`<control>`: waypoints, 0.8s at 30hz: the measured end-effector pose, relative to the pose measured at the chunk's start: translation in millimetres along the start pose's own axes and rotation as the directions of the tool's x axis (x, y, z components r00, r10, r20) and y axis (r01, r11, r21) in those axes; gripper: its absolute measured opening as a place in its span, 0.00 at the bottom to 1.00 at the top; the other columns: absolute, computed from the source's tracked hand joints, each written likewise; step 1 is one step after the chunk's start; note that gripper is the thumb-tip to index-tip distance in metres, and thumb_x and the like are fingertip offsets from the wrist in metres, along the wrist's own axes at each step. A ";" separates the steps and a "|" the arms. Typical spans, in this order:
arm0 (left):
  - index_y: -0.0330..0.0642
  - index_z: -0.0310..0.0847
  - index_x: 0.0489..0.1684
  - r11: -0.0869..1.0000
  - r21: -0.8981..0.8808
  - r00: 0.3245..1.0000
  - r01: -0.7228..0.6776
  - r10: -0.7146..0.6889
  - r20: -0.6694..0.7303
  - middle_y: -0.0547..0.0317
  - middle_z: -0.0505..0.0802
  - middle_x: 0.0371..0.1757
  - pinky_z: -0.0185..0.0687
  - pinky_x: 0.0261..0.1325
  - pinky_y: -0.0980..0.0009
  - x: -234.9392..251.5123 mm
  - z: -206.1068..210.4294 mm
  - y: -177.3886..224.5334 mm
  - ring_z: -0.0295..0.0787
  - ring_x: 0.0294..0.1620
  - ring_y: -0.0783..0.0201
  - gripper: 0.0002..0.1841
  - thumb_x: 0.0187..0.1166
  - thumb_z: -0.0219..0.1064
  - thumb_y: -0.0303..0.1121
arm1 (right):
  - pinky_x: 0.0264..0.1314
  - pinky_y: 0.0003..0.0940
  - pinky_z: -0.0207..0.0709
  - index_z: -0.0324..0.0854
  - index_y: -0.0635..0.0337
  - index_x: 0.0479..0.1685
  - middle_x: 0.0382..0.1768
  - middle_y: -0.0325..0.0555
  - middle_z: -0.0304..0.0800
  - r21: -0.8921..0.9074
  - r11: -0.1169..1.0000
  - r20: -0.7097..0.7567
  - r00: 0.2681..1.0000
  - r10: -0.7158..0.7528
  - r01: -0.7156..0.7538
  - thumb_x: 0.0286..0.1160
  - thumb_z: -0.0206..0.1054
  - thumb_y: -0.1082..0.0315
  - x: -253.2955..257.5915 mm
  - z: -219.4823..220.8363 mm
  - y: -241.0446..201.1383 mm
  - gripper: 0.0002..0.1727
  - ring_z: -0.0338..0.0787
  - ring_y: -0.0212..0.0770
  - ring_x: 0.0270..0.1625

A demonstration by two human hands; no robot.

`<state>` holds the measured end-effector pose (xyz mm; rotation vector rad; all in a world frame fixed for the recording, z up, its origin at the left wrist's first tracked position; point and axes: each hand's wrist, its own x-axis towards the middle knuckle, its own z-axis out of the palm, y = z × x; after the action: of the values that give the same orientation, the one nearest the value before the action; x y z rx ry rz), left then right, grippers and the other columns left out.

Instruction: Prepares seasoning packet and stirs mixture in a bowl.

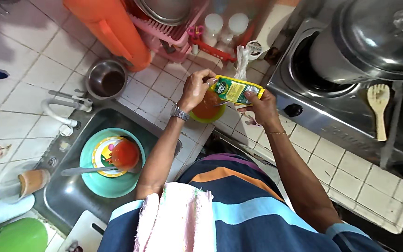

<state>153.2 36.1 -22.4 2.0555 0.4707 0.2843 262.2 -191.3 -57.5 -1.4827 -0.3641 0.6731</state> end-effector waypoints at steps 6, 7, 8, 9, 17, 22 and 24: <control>0.35 0.89 0.49 1.000 -0.013 1.000 -0.014 0.013 -0.022 0.50 0.95 0.47 0.85 0.61 0.59 -1.3 -3.0 1.6 0.92 0.49 0.61 0.09 0.82 0.68 0.31 | 0.36 0.38 0.95 0.79 0.54 0.60 0.48 0.39 0.94 -0.006 1.000 0.013 1.000 -0.001 0.001 0.86 0.63 0.69 -1.5 2.5 -3.6 0.10 0.97 0.38 0.41; 0.36 0.89 0.49 1.000 -0.013 1.000 -0.011 0.011 -0.019 0.50 0.95 0.47 0.84 0.61 0.59 -0.9 -3.6 3.2 0.92 0.49 0.61 0.09 0.82 0.68 0.31 | 0.37 0.38 0.95 0.79 0.54 0.60 0.48 0.39 0.94 0.006 1.000 0.012 1.000 0.003 -0.004 0.86 0.63 0.68 -1.6 3.3 -2.2 0.10 0.98 0.39 0.41; 0.36 0.89 0.49 1.000 -0.010 1.000 -0.009 0.009 -0.018 0.50 0.94 0.46 0.84 0.61 0.59 -0.3 -3.7 4.4 0.92 0.49 0.60 0.09 0.82 0.68 0.31 | 0.37 0.39 0.95 0.79 0.54 0.60 0.48 0.40 0.94 0.021 1.000 0.012 1.000 0.010 -0.011 0.86 0.63 0.67 -1.4 3.6 -0.2 0.10 0.98 0.40 0.42; 0.36 0.90 0.49 1.000 -0.010 1.000 -0.009 0.009 -0.019 0.50 0.95 0.46 0.84 0.61 0.59 -0.1 -3.8 5.0 0.92 0.49 0.61 0.09 0.82 0.68 0.31 | 0.38 0.41 0.95 0.79 0.54 0.61 0.48 0.41 0.94 0.042 0.999 0.008 1.000 0.023 -0.024 0.86 0.63 0.67 -1.1 4.0 2.3 0.11 0.98 0.41 0.42; 0.34 0.66 0.83 0.858 -0.514 0.992 -0.012 -0.054 -0.113 0.46 0.88 0.69 0.83 0.70 0.61 -36.5 14.6 13.9 0.88 0.65 0.58 0.24 0.90 0.56 0.31 | 0.39 0.39 0.94 0.72 0.49 0.66 0.50 0.47 0.93 0.579 0.727 0.183 0.928 0.326 -0.370 0.91 0.55 0.59 -10.0 26.8 26.9 0.13 0.96 0.44 0.43; 0.33 0.76 0.74 0.860 -0.508 0.959 -0.046 -0.103 -0.262 0.48 0.89 0.64 0.86 0.64 0.65 -78.7 62.8 23.6 0.89 0.59 0.64 0.23 0.82 0.69 0.33 | 0.56 0.43 0.91 0.72 0.52 0.68 0.56 0.48 0.90 0.713 0.571 0.295 0.913 0.283 -0.407 0.89 0.60 0.57 -16.2 50.7 38.6 0.17 0.94 0.45 0.54; 0.30 0.82 0.65 0.860 -0.494 0.918 -0.131 -0.083 -0.388 0.48 0.91 0.60 0.86 0.64 0.67 -78.1 69.2 26.1 0.89 0.57 0.66 0.18 0.82 0.68 0.30 | 0.60 0.44 0.89 0.76 0.52 0.66 0.56 0.48 0.91 0.725 0.536 0.351 0.902 0.251 -0.431 0.83 0.66 0.56 -17.6 58.0 41.0 0.19 0.93 0.45 0.56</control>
<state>115.3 -63.7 -35.3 1.4747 0.5448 0.7710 205.4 -158.2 -89.9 -0.5981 0.1093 1.1381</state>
